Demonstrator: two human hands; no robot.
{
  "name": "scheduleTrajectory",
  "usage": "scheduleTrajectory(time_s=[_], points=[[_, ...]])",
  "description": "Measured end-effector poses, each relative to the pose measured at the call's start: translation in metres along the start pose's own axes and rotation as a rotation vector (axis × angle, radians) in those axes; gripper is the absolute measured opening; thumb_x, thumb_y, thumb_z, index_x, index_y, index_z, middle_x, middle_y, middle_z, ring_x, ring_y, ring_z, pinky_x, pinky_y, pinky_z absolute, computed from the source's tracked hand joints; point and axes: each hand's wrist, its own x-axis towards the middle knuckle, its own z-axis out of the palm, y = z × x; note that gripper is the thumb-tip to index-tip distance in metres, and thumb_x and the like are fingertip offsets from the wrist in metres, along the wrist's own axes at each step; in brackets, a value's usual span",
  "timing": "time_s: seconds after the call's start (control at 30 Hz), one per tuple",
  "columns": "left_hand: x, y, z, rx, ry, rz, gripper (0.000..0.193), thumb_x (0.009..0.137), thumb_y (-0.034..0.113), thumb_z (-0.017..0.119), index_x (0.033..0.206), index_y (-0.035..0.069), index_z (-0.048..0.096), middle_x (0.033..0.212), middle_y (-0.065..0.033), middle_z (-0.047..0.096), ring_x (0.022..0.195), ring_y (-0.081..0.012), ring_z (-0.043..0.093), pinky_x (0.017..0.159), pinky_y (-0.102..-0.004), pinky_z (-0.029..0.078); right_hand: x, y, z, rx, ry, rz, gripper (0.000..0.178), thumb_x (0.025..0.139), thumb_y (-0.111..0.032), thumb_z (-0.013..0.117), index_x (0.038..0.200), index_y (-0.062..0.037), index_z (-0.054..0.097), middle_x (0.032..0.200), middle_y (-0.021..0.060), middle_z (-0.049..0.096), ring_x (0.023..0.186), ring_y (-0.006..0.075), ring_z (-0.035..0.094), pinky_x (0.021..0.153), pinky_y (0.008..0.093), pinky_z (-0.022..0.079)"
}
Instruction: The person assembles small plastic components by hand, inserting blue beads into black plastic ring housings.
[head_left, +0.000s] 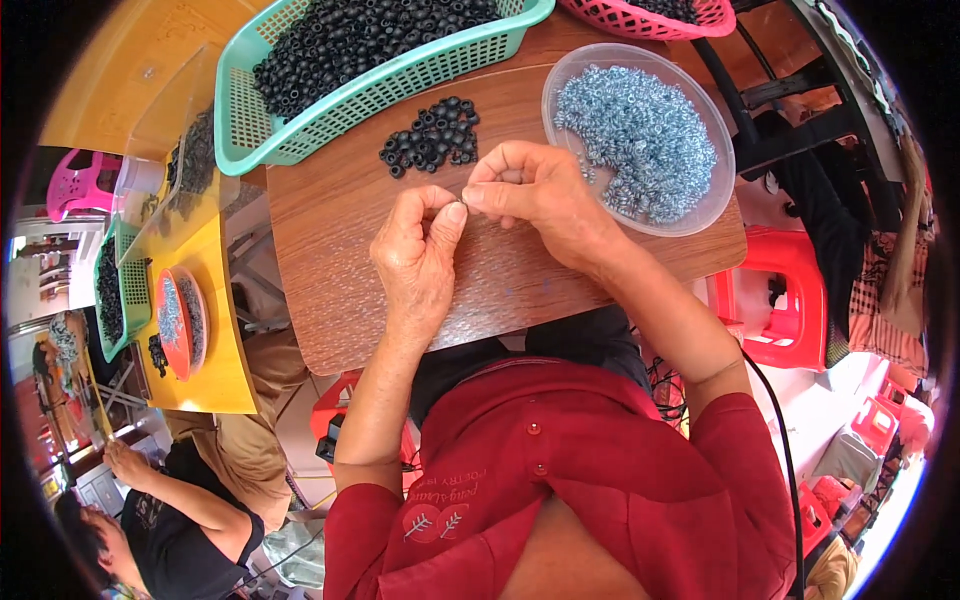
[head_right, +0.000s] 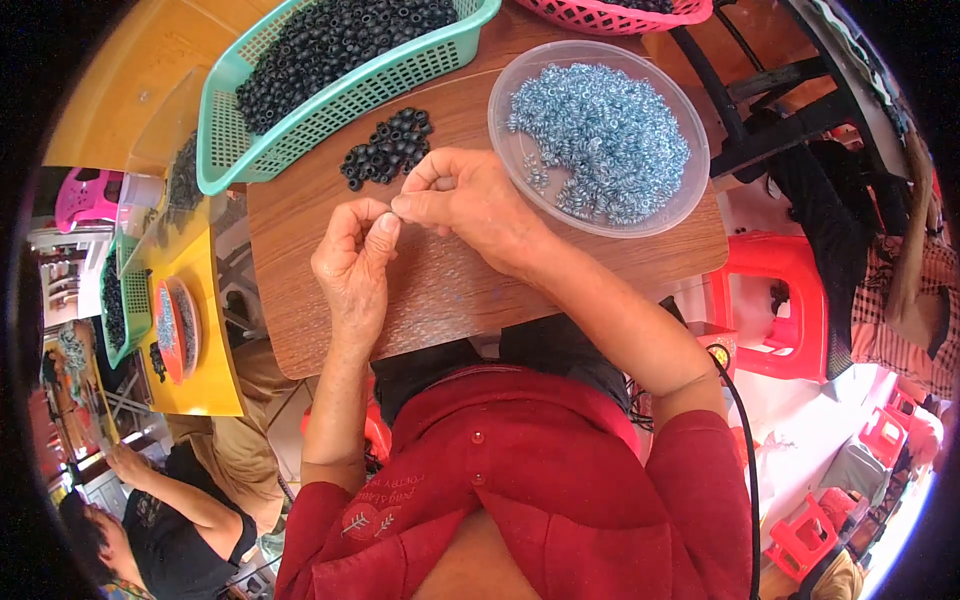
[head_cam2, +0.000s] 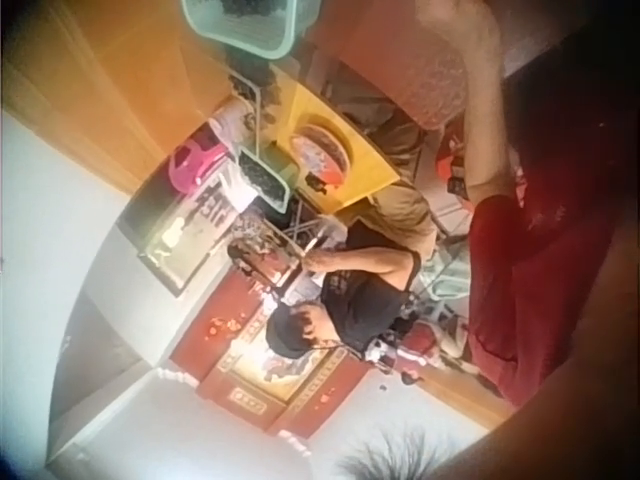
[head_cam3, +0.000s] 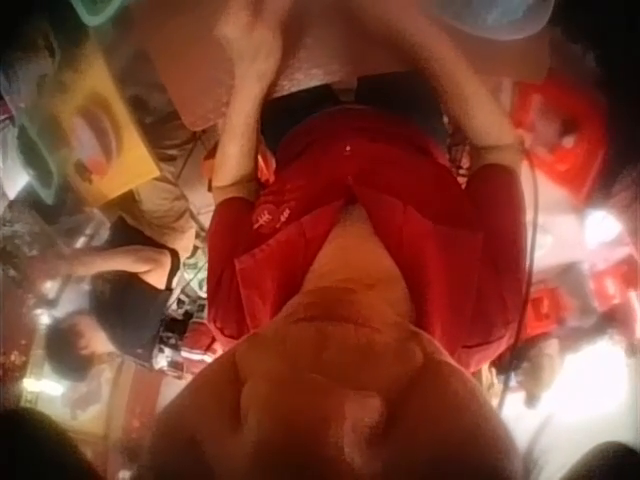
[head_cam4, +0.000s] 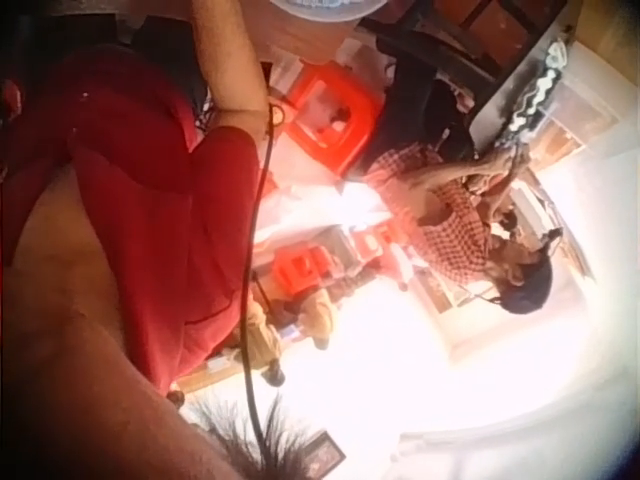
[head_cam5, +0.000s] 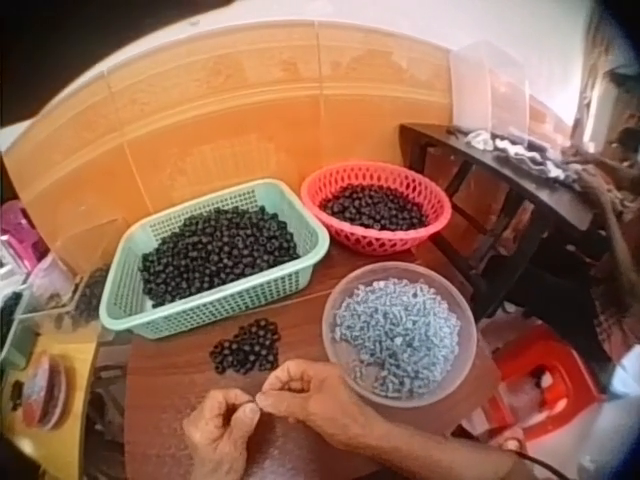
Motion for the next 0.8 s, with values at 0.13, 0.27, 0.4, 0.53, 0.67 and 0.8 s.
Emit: scheduleTrajectory(time_s=[0.13, 0.27, 0.4, 0.53, 0.67, 0.8], points=[[0.001, -0.004, -0.001, 0.156, 0.021, 0.175, 0.012, 0.085, 0.009, 0.068, 0.09, 0.001, 0.061, 0.074, -0.0032, 0.06, 0.065, -0.0101, 0.055, 0.059, -0.0255, 0.047, 0.005, 0.006, -0.001, -0.016, -0.011, 0.037, 0.019, 0.079, -0.015, 0.073, 0.089, -0.0029, 0.063, 0.074, 0.0, 0.061, 0.064, 0.0064, 0.052, 0.058, 0.0196, 0.041], [-0.001, -0.005, -0.003, 0.056, 0.001, 0.028, 0.012, 0.086, 0.008, 0.067, 0.091, 0.001, 0.06, 0.073, -0.0014, 0.059, 0.065, -0.0088, 0.055, 0.059, -0.025, 0.047, 0.004, 0.006, 0.003, -0.07, 0.001, 0.034, 0.018, 0.079, -0.014, 0.072, 0.09, -0.002, 0.063, 0.076, 0.0006, 0.061, 0.067, 0.0065, 0.053, 0.061, 0.0198, 0.043], [0.001, -0.005, -0.004, -0.019, -0.015, -0.061, 0.011, 0.088, 0.011, 0.065, 0.091, 0.002, 0.059, 0.073, -0.0002, 0.059, 0.063, -0.0071, 0.053, 0.056, -0.0224, 0.045, 0.006, 0.01, 0.007, -0.197, 0.033, -0.062, 0.018, 0.08, -0.012, 0.071, 0.092, -0.0013, 0.063, 0.08, 0.0013, 0.062, 0.07, 0.007, 0.055, 0.065, 0.0204, 0.045], [0.005, -0.008, -0.005, -0.232, -0.07, -0.252, 0.016, 0.091, 0.02, 0.064, 0.091, 0.004, 0.059, 0.071, -0.0013, 0.058, 0.054, -0.0046, 0.044, 0.047, -0.0175, 0.034, 0.008, 0.013, 0.008, -0.217, 0.031, -0.067, 0.017, 0.08, -0.01, 0.07, 0.092, -0.0005, 0.063, 0.082, 0.002, 0.062, 0.074, 0.0077, 0.057, 0.067, 0.0212, 0.047], [0.007, -0.005, -0.004, -0.317, -0.084, -0.389, 0.018, 0.091, 0.022, 0.063, 0.084, 0.006, 0.057, 0.067, -0.0024, 0.057, 0.047, -0.0053, 0.04, 0.042, -0.0189, 0.028, 0.01, 0.018, 0.009, -0.287, 0.055, -0.08, 0.016, 0.081, -0.008, 0.07, 0.092, 0.0004, 0.063, 0.082, 0.0022, 0.063, 0.075, 0.0078, 0.058, 0.067, 0.0217, 0.048], [0.013, -0.002, -0.007, -0.442, -0.109, -0.549, 0.018, 0.09, 0.022, 0.064, 0.083, 0.007, 0.056, 0.066, -0.0035, 0.056, 0.045, -0.0069, 0.039, 0.041, -0.0196, 0.026, 0.012, 0.022, 0.008, -0.328, 0.057, -0.128, 0.015, 0.081, -0.006, 0.069, 0.092, 0.0004, 0.063, 0.083, 0.002, 0.063, 0.076, 0.0081, 0.058, 0.067, 0.0227, 0.048]])
